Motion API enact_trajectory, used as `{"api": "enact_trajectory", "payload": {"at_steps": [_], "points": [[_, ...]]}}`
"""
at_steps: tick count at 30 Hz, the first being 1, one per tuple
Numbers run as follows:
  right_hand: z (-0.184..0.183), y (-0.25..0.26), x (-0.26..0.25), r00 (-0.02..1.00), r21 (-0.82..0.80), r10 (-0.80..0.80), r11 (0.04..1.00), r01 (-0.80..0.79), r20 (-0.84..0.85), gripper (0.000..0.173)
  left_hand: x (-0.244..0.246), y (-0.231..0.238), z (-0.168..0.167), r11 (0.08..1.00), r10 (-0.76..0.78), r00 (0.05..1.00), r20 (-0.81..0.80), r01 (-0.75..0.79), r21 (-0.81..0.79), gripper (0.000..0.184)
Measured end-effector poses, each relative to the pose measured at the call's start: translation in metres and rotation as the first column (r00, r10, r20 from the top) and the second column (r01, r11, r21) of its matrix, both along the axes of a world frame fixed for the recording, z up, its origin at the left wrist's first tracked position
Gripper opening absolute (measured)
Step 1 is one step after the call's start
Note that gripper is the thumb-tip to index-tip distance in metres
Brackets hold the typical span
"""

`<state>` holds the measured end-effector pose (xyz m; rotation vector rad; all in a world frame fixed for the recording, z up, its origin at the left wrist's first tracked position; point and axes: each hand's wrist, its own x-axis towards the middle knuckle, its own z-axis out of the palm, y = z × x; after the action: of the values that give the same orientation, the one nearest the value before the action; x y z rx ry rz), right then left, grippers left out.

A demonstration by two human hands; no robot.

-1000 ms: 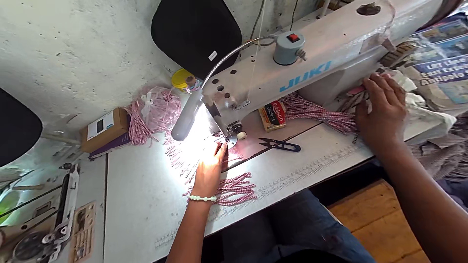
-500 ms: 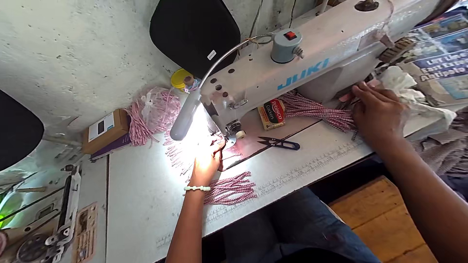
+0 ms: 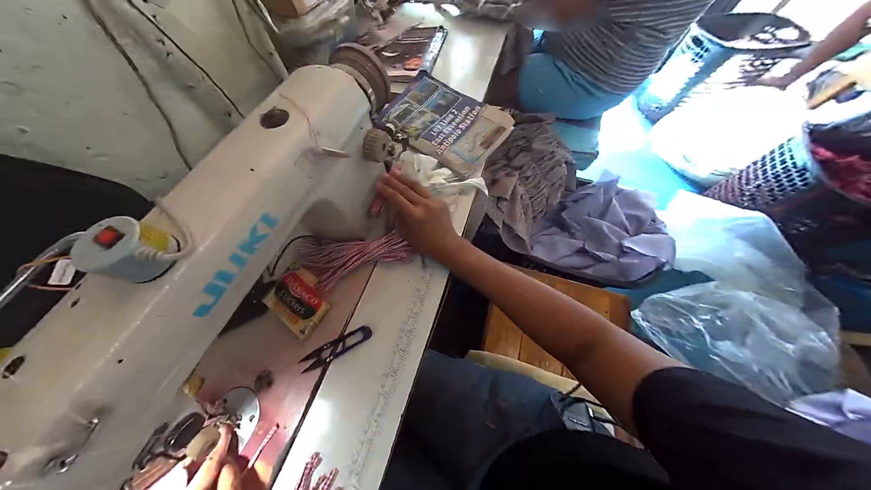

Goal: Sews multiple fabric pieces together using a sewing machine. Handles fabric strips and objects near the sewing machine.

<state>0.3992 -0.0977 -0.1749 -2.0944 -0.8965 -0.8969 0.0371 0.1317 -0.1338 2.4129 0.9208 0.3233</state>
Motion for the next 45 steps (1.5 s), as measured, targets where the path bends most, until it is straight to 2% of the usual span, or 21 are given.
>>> {"api": "enact_trajectory", "payload": {"at_steps": [5,9,12,15,17,20,26,36,42,45], "points": [[0.000,0.001,0.001,1.000,0.003,0.029,1.000,-0.029,-0.006,0.042,0.005,0.003,0.000,0.992,-0.022,0.999,0.046,0.016,0.126,0.030],[0.001,0.002,0.001,0.999,0.010,0.048,0.999,-0.048,-0.002,0.043,0.004,0.006,-0.005,0.987,0.037,0.995,0.092,-0.051,0.155,0.027],[0.003,-0.001,0.001,0.995,-0.006,0.086,0.996,-0.086,-0.055,0.043,0.001,0.007,-0.013,0.940,-0.048,0.992,0.119,0.004,0.342,0.024],[0.004,-0.004,0.000,0.991,-0.021,0.103,0.994,-0.106,-0.088,0.042,0.004,0.000,-0.013,0.908,-0.106,0.985,0.136,0.040,0.417,0.025],[0.004,-0.004,0.001,0.993,-0.030,0.096,0.995,-0.098,-0.075,0.038,0.007,-0.007,-0.008,0.896,-0.093,0.989,0.118,0.032,0.443,0.026],[0.011,-0.006,-0.003,0.981,-0.085,0.111,0.989,-0.125,-0.158,0.039,0.007,-0.010,-0.003,0.873,-0.075,0.995,0.061,0.036,0.486,0.026],[0.021,-0.013,-0.011,0.960,-0.156,0.126,0.973,-0.168,-0.249,0.043,0.004,-0.010,-0.002,0.890,-0.062,0.998,0.009,0.051,0.453,0.025],[0.023,-0.011,-0.012,0.962,-0.141,0.124,0.977,-0.162,-0.243,0.043,0.006,-0.010,-0.003,0.905,-0.065,0.997,0.032,0.045,0.423,0.025],[0.023,-0.011,-0.011,0.967,-0.143,0.110,0.979,-0.146,-0.230,0.042,0.008,-0.007,0.004,0.930,-0.024,0.999,-0.041,0.037,0.366,0.025],[0.025,-0.010,-0.012,0.963,-0.148,0.104,0.978,-0.144,-0.248,0.042,0.003,-0.011,0.005,0.943,-0.047,0.995,0.090,0.015,0.334,0.022]]}}
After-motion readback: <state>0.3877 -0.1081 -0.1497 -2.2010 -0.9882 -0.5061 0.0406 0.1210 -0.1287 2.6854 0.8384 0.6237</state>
